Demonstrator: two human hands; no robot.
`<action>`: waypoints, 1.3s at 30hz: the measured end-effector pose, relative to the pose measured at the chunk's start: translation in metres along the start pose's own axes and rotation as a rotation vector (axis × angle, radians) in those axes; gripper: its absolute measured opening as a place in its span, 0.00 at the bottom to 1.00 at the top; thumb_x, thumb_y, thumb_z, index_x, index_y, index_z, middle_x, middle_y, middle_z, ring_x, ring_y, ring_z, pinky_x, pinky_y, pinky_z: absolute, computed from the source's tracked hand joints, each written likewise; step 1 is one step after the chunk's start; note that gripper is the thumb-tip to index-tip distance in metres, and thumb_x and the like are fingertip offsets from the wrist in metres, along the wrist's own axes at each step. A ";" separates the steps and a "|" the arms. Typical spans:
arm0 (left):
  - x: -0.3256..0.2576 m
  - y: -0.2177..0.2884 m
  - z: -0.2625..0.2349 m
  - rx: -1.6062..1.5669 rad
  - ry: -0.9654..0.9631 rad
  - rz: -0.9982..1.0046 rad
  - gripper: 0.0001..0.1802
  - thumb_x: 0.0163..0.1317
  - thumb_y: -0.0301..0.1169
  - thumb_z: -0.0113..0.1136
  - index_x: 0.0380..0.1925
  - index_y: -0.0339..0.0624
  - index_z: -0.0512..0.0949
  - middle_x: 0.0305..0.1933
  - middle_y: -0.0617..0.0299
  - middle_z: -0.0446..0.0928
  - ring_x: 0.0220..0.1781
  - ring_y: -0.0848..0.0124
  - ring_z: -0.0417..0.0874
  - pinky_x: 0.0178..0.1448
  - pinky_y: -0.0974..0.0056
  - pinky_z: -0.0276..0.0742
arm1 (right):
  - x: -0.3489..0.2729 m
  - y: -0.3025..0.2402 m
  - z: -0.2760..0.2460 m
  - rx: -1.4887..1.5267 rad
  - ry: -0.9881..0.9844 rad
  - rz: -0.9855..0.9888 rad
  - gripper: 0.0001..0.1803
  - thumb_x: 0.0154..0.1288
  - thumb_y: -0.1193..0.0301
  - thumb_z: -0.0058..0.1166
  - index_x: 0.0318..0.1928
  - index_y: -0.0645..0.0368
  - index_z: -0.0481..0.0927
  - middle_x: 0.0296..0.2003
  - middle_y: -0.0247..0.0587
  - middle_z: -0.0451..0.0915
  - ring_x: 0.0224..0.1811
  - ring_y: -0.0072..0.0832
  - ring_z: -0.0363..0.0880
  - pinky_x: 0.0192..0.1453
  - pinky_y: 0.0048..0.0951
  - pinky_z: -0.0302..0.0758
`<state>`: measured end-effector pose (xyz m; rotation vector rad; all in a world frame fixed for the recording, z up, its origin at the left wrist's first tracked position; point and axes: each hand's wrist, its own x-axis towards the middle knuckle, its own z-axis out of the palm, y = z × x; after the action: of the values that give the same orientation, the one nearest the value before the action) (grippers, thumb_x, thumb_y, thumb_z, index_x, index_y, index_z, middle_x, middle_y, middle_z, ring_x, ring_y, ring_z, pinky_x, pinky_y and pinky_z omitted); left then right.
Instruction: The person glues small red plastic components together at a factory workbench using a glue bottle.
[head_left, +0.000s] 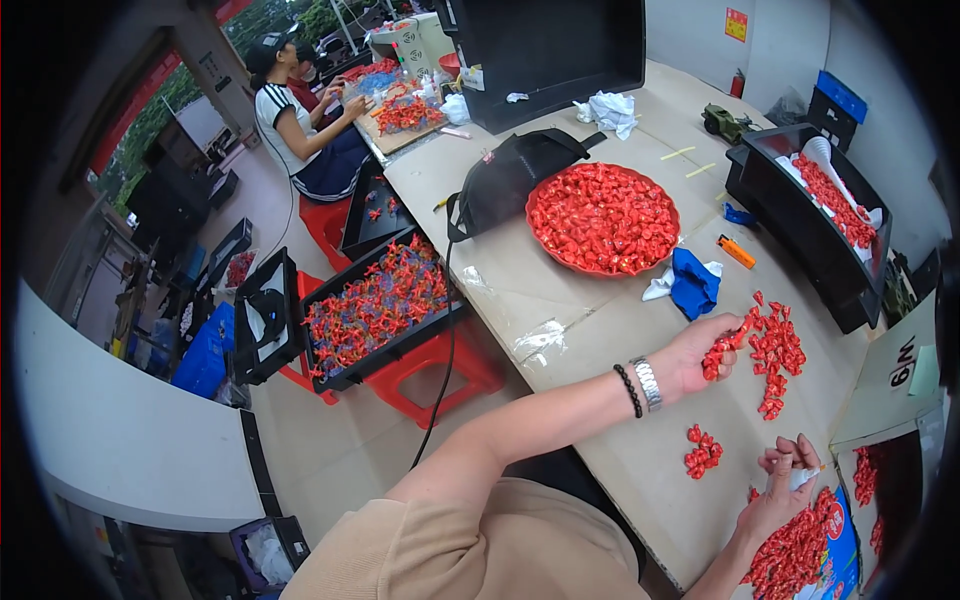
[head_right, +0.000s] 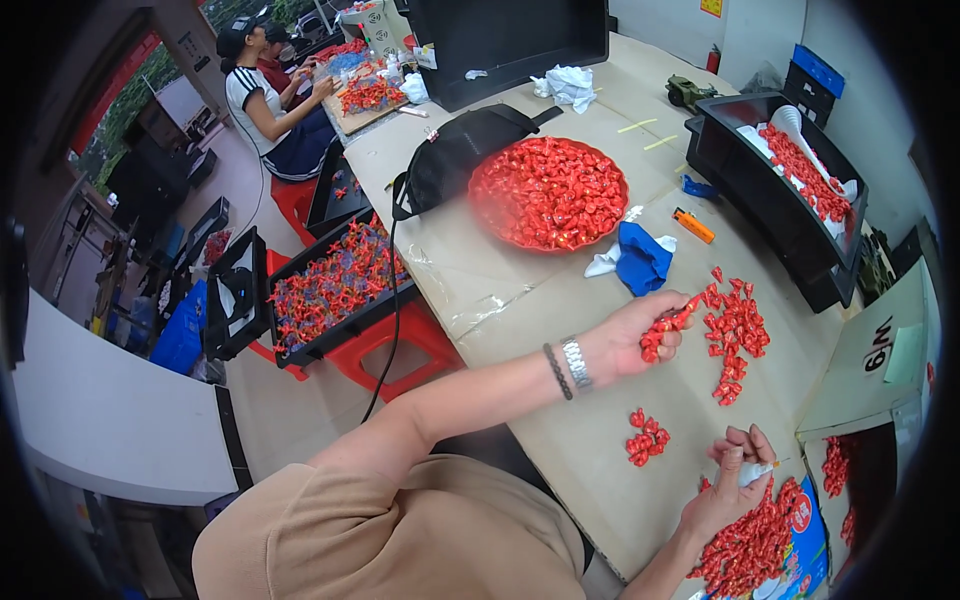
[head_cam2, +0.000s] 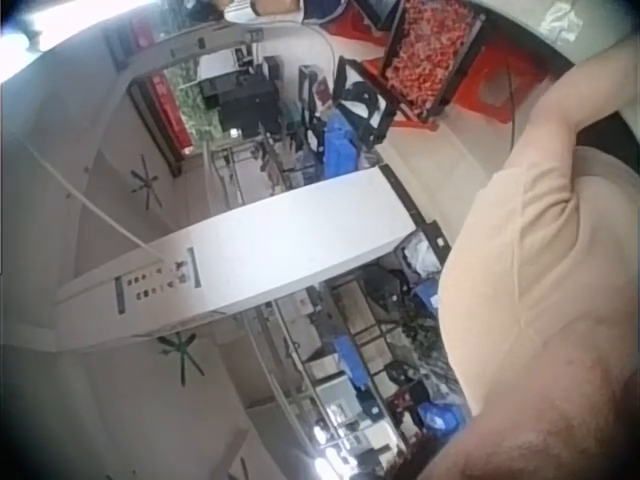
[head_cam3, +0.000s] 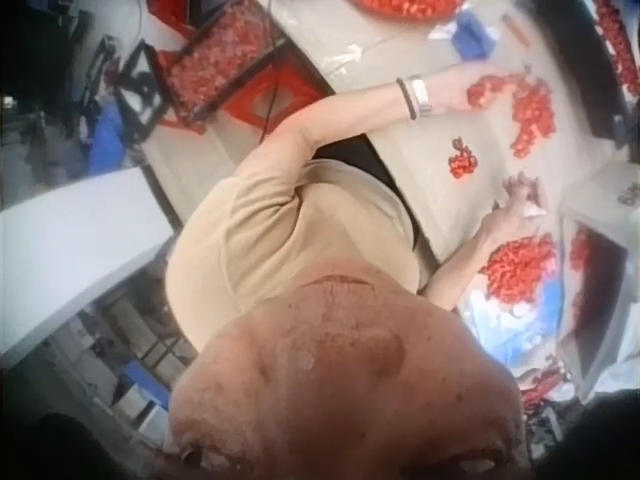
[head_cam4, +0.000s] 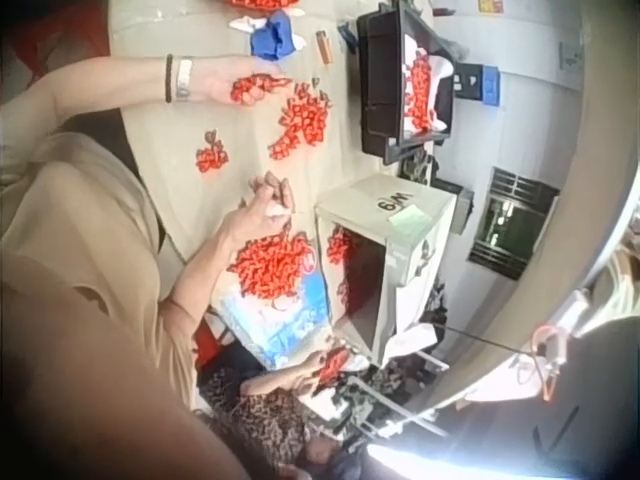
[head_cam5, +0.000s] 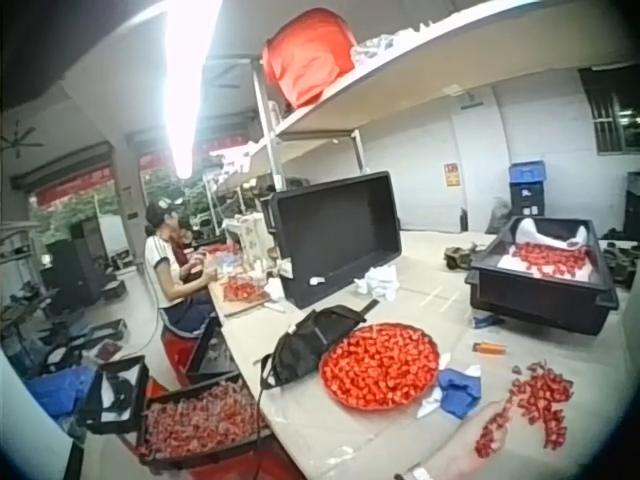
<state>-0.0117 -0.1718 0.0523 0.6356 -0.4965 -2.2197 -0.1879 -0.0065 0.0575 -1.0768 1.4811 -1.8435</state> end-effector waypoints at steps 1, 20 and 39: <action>-0.006 0.000 -0.002 -0.224 -0.045 -0.067 0.07 0.64 0.34 0.55 0.38 0.45 0.75 0.27 0.68 0.74 0.16 0.80 0.67 0.18 0.74 0.62 | 0.000 -0.002 0.002 -0.001 0.001 0.001 0.17 0.67 0.72 0.54 0.53 0.65 0.71 0.40 0.43 0.79 0.36 0.24 0.77 0.42 0.23 0.75; -0.075 -0.037 0.004 -0.358 -0.117 -0.225 0.06 0.65 0.33 0.53 0.37 0.45 0.75 0.31 0.66 0.77 0.27 0.74 0.76 0.17 0.75 0.65 | -0.010 -0.011 0.013 -0.057 -0.141 0.200 0.21 0.63 0.74 0.55 0.55 0.64 0.71 0.26 0.32 0.72 0.21 0.15 0.65 0.24 0.16 0.62; -0.075 -0.037 -0.003 -0.351 -0.214 -0.208 0.12 0.65 0.30 0.52 0.46 0.39 0.72 0.36 0.61 0.78 0.27 0.71 0.75 0.17 0.75 0.65 | -0.009 -0.009 0.020 -0.088 -0.321 0.146 0.21 0.59 0.78 0.52 0.52 0.62 0.64 0.51 0.40 0.69 0.37 0.22 0.74 0.38 0.25 0.71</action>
<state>0.0132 -0.0924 0.0518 0.2762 -0.1400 -2.5062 -0.1659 -0.0076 0.0650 -1.2069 1.4180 -1.4401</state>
